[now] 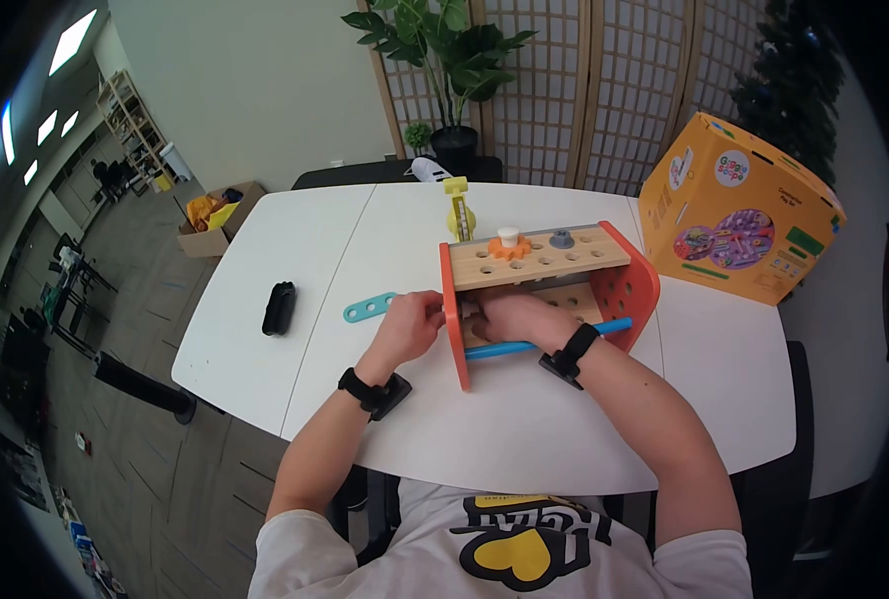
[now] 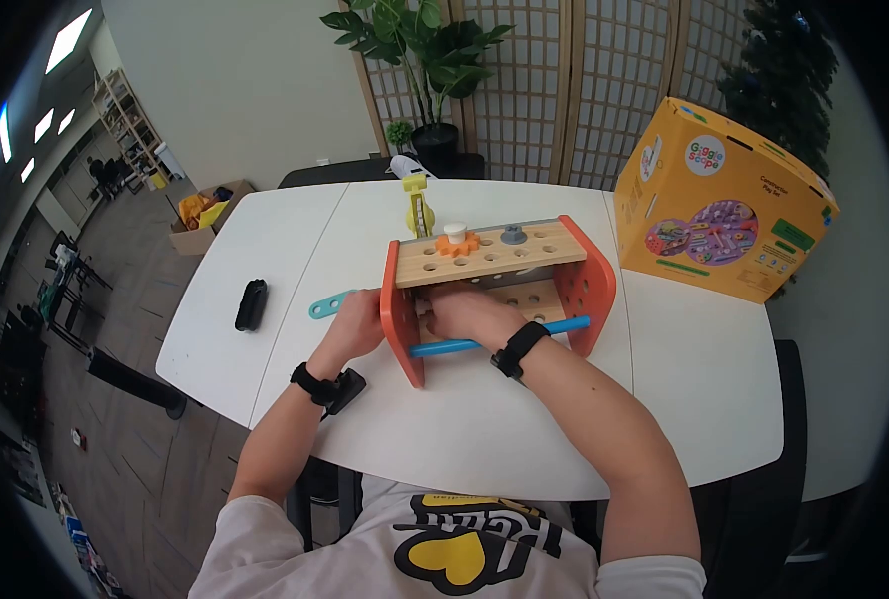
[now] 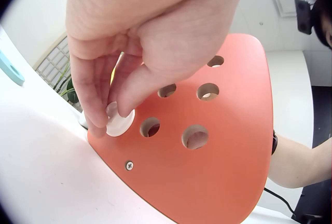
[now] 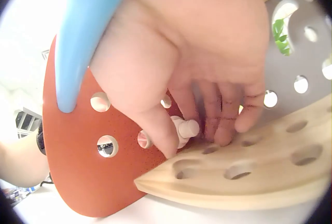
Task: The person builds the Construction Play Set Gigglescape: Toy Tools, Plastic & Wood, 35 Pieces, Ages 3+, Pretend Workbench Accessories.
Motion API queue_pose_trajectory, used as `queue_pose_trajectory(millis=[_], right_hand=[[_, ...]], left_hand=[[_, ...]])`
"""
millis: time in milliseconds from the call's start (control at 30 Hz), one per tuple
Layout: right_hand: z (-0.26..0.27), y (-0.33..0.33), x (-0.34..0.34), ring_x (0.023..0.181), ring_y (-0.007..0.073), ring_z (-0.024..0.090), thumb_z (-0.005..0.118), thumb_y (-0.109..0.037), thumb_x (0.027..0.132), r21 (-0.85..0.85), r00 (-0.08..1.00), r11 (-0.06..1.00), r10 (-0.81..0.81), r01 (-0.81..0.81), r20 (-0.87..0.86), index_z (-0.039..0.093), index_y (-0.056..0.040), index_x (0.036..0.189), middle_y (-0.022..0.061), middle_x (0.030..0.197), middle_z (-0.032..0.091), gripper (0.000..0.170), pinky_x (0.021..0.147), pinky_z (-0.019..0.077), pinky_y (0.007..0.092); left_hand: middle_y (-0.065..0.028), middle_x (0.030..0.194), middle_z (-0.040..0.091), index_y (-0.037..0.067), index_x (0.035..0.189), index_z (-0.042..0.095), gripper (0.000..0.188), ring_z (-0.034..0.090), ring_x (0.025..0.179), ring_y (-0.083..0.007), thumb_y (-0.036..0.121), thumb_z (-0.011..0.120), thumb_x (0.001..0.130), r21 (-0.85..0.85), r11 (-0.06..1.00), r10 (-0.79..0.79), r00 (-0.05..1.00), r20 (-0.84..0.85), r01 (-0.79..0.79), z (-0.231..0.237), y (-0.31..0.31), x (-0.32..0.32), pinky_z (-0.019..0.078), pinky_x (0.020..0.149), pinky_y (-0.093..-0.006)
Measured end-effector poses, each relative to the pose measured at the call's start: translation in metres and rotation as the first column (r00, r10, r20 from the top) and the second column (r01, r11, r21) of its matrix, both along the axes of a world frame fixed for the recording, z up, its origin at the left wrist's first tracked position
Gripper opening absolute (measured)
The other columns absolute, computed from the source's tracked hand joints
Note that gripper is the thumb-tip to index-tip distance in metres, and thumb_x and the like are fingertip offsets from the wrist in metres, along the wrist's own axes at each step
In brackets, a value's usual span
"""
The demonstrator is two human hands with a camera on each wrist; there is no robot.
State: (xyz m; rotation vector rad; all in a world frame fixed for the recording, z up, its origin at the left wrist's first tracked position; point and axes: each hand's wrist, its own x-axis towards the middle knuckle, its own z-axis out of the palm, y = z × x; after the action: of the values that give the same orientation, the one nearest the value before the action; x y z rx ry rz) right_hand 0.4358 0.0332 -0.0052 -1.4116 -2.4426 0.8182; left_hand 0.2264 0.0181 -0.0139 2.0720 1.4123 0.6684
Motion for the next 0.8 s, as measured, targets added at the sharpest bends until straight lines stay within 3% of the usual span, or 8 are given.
queue_pose_trajectory(millis=[133,233,333,433,533,633,733,800], right_hand=[[0.008,-0.005,0.0,0.104,0.0376,0.067,0.065,-0.009,0.086,0.035,1.0,0.999,-0.006,0.007,-0.021,0.065,-0.0001,0.118,0.0224,0.109,0.069,0.033,0.09,0.0537,0.0428],[0.027,-0.01,-0.002,0.117,0.0368,0.063,0.063,-0.001,0.085,-0.029,0.999,0.999,-0.021,0.022,0.033,0.06,-0.0027,0.13,0.0185,0.128,0.066,0.045,0.097,0.0539,0.0412],[0.02,-0.006,-0.001,0.118,0.0367,0.062,0.063,-0.001,0.085,-0.087,0.999,0.995,-0.046,0.045,-0.006,0.06,-0.0033,0.131,0.0186,0.129,0.065,0.046,0.098,0.0535,0.0416],[-0.006,0.001,0.001,0.104,0.0392,0.066,0.064,-0.01,0.087,0.064,0.996,0.997,0.043,-0.038,-0.079,0.064,0.0003,0.118,0.0232,0.11,0.069,0.033,0.091,0.0537,0.0434],[-0.008,0.004,0.0,0.105,0.0396,0.066,0.063,-0.011,0.088,0.019,0.999,0.999,0.035,-0.035,0.016,0.064,-0.0001,0.118,0.0231,0.111,0.069,0.032,0.091,0.0536,0.0435],[0.0,-0.002,-0.001,0.106,0.0394,0.066,0.063,-0.012,0.089,0.094,1.0,0.995,-0.018,0.019,-0.015,0.064,-0.0009,0.12,0.0228,0.112,0.069,0.033,0.092,0.0533,0.043],[0.019,-0.009,-0.002,0.116,0.0373,0.063,0.063,-0.003,0.086,0.012,1.0,1.0,-0.02,0.021,-0.017,0.062,-0.0035,0.127,0.0195,0.126,0.066,0.041,0.097,0.0533,0.0431],[0.0,0.001,-0.001,0.109,0.0387,0.064,0.064,-0.009,0.088,0.049,0.999,0.999,0.015,-0.012,-0.049,0.063,-0.0025,0.122,0.0208,0.117,0.068,0.035,0.093,0.0536,0.0431]], left_hand=[[-0.0226,0.092,0.074,-0.003,0.11,0.072,0.024,0.071,0.082,-0.0361,0.003,0.063,0.089,-0.002,1.0,0.003,1.0,-0.011,-0.003,-0.002,0.002,0.0,0.0563,0.077,-0.0396],[-0.0227,0.093,0.074,-0.003,0.11,0.072,0.024,0.071,0.083,-0.0368,0.003,0.063,0.089,0.013,1.0,-0.009,1.0,-0.016,0.009,-0.005,0.003,-0.001,0.0563,0.077,-0.0397],[-0.023,0.094,0.074,-0.003,0.11,0.072,0.024,0.071,0.085,-0.0376,0.003,0.062,0.089,0.013,1.0,-0.004,1.0,-0.013,0.004,-0.004,0.003,-0.001,0.0562,0.078,-0.0398],[-0.0233,0.095,0.074,-0.003,0.11,0.072,0.024,0.071,0.086,-0.0382,0.002,0.062,0.089,-0.006,1.0,0.009,1.0,-0.007,-0.01,-0.001,0.0,0.0,0.0561,0.079,-0.0401],[-0.0235,0.095,0.074,-0.003,0.11,0.072,0.024,0.071,0.087,-0.0384,0.002,0.062,0.089,-0.006,1.0,0.011,1.0,-0.008,-0.011,0.001,0.0,0.0,0.0562,0.08,-0.0404],[-0.0235,0.096,0.074,-0.003,0.11,0.071,0.024,0.071,0.088,-0.0386,0.002,0.062,0.088,0.003,1.0,0.002,1.0,-0.012,-0.002,-0.003,0.002,0.0,0.0564,0.081,-0.0406],[-0.0234,0.097,0.074,-0.003,0.11,0.071,0.024,0.071,0.089,-0.0386,0.002,0.062,0.088,0.001,1.0,-0.004,1.0,-0.018,0.004,-0.001,0.001,0.0,0.0567,0.081,-0.0406],[-0.0232,0.097,0.074,-0.003,0.11,0.071,0.024,0.071,0.09,-0.0387,0.002,0.062,0.088,0.001,1.0,0.001,1.0,-0.021,-0.001,-0.002,0.001,0.0,0.0567,0.081,-0.0407]])
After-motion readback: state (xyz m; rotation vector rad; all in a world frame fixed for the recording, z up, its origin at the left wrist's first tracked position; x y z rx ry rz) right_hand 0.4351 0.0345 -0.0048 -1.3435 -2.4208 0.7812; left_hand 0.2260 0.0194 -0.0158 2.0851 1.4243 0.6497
